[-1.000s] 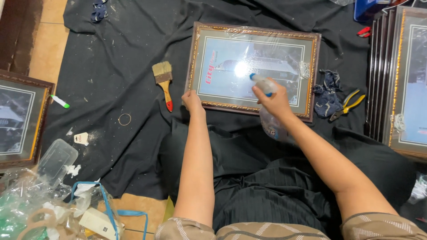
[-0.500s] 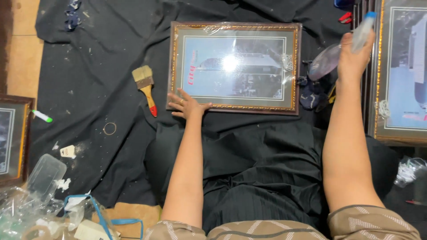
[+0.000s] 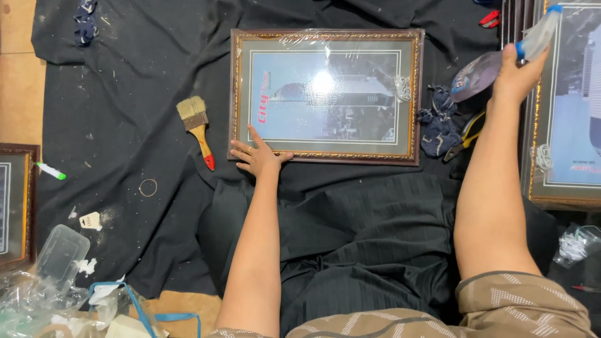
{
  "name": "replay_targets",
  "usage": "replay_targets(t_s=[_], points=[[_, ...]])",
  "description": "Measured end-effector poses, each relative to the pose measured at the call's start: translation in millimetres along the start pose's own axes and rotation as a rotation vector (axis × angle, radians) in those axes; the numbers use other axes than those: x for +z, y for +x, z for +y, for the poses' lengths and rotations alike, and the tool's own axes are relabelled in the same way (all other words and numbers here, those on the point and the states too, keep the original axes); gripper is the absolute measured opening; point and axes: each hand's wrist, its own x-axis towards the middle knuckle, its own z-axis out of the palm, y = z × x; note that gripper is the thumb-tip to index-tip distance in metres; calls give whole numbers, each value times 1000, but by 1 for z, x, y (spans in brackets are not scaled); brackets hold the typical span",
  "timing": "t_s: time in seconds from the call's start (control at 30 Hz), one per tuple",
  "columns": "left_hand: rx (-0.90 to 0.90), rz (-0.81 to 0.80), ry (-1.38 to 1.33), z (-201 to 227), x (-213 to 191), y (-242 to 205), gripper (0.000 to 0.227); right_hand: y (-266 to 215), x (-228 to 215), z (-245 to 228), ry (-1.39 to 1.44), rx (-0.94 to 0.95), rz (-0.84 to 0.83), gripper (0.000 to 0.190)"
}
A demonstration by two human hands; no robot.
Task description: The person cleans a framed picture by first brushing off dust with a paintbrush, then spraying a cleaning solution onto the glass, and finally wiping the surface with a dark cloth. The person repeats this process on multiple frames placed on a black cloth on the floor.
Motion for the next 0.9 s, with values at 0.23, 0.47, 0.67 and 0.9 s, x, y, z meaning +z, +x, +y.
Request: replay_targets(t_s=[0.23, 0.47, 0.67, 0.9], points=[[-5, 17, 19, -2, 1, -3, 146, -25, -3, -43, -102, 30, -75, 47], [-6, 13, 14, -1, 1, -2, 145, -9, -6, -9, -453, -150, -50, 40], [-1, 6, 14, -2, 3, -1, 143, -27, -13, 12, -533, 231, -65, 69], [118, 89, -110, -11, 9, -3, 140, -100, 20, 45, -748, 186, -478, 32]])
